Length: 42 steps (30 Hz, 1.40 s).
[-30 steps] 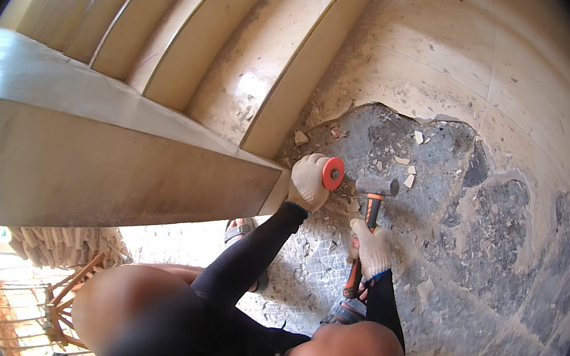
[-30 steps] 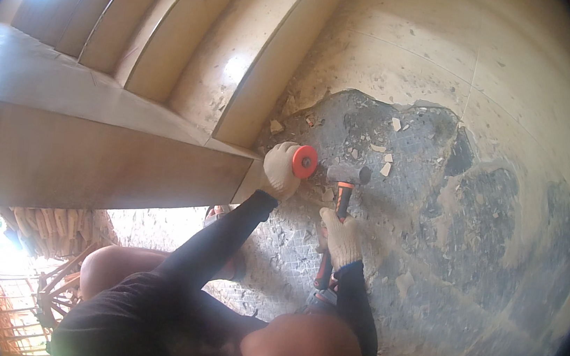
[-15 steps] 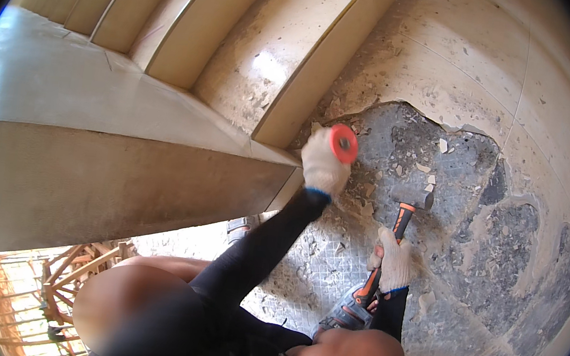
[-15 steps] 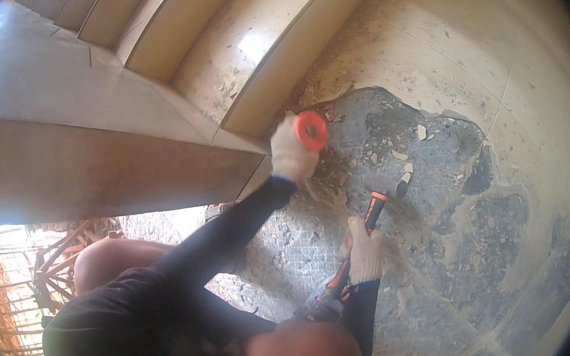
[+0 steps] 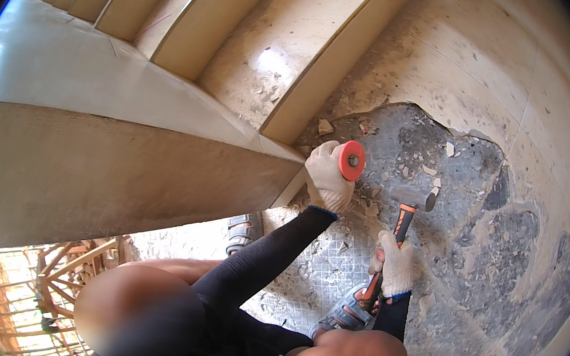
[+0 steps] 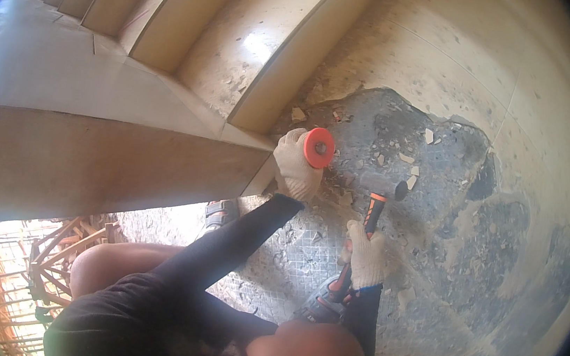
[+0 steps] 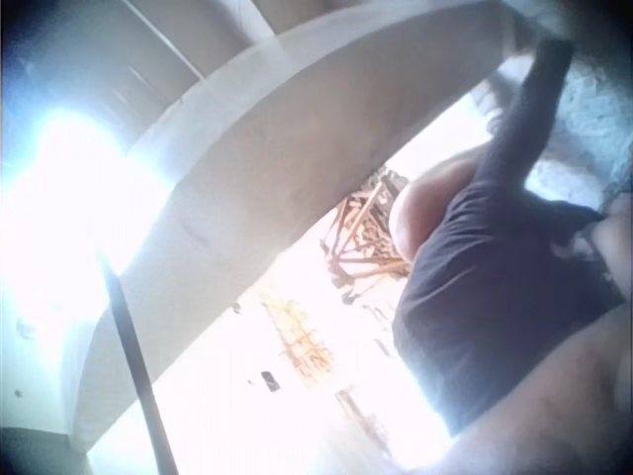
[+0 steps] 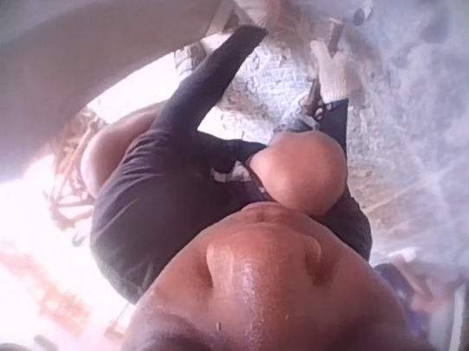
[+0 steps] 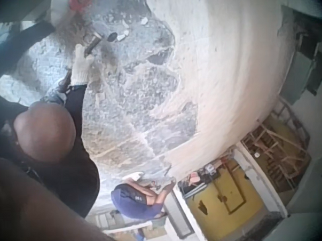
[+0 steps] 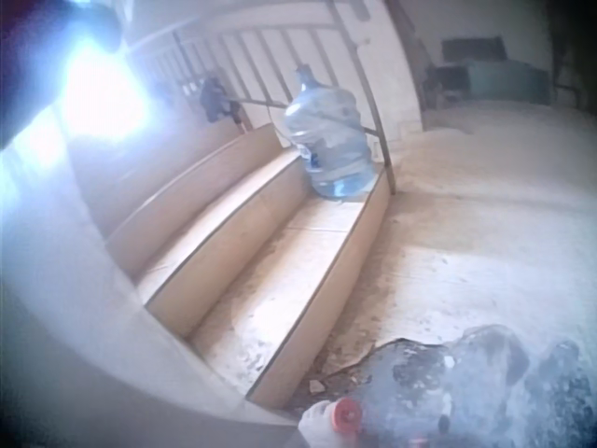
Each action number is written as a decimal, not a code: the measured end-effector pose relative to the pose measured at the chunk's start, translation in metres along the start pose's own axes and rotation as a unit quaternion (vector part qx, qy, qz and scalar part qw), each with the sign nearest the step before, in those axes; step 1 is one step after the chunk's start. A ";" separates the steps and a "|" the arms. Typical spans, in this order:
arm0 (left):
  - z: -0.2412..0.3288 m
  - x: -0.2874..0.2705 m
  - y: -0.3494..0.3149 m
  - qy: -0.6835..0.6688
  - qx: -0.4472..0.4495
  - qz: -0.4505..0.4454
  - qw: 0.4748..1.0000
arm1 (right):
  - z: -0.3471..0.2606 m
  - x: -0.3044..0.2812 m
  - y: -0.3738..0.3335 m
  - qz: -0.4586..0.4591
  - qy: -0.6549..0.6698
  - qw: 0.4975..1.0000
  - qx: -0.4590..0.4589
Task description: The person uses a hammer and chisel to break and remove floor tiles near a staircase. They repeatedly strike the tiles, pry up fragments, and clear debris by hand.
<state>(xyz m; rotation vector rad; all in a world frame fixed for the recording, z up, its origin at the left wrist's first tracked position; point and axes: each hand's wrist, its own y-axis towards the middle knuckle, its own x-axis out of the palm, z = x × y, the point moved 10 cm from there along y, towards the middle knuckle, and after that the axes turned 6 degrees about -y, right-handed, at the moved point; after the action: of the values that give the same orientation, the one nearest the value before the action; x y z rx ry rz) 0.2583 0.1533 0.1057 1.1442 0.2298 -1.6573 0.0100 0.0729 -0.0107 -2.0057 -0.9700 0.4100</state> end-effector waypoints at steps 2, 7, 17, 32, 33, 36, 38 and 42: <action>-0.005 0.002 0.000 0.004 -0.014 -0.013 1.000 | -0.004 0.003 0.001 -0.023 0.021 0.999 -0.021; -0.014 0.009 0.003 0.039 -0.068 -0.014 0.997 | -0.053 -0.005 -0.011 0.010 -0.016 0.995 -0.096; -0.037 -0.003 0.034 0.029 -0.130 0.027 0.991 | -0.191 0.046 -0.021 -0.064 0.118 0.947 -0.292; -0.001 0.023 0.001 -0.067 -0.033 -0.080 0.994 | -0.183 0.011 -0.049 -0.031 0.069 0.977 -0.200; 0.009 0.025 -0.004 -0.066 -0.007 -0.093 0.993 | -0.177 0.006 -0.049 -0.018 0.069 0.978 -0.196; 0.016 0.032 -0.013 -0.073 -0.027 -0.104 0.991 | -0.152 -0.006 -0.044 -0.010 0.081 0.982 -0.172; 0.013 0.025 -0.013 -0.078 -0.028 -0.059 0.995 | -0.134 -0.012 -0.039 -0.009 0.087 0.984 -0.154; -0.002 0.018 -0.004 -0.051 -0.001 -0.012 0.999 | -0.112 -0.021 -0.035 0.007 0.090 0.987 -0.134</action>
<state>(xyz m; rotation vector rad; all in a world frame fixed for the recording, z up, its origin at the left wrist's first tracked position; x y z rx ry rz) 0.2565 0.1445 0.0892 1.0561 0.1815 -1.7313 0.0463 0.0067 0.0818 -2.2473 -0.9361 0.1059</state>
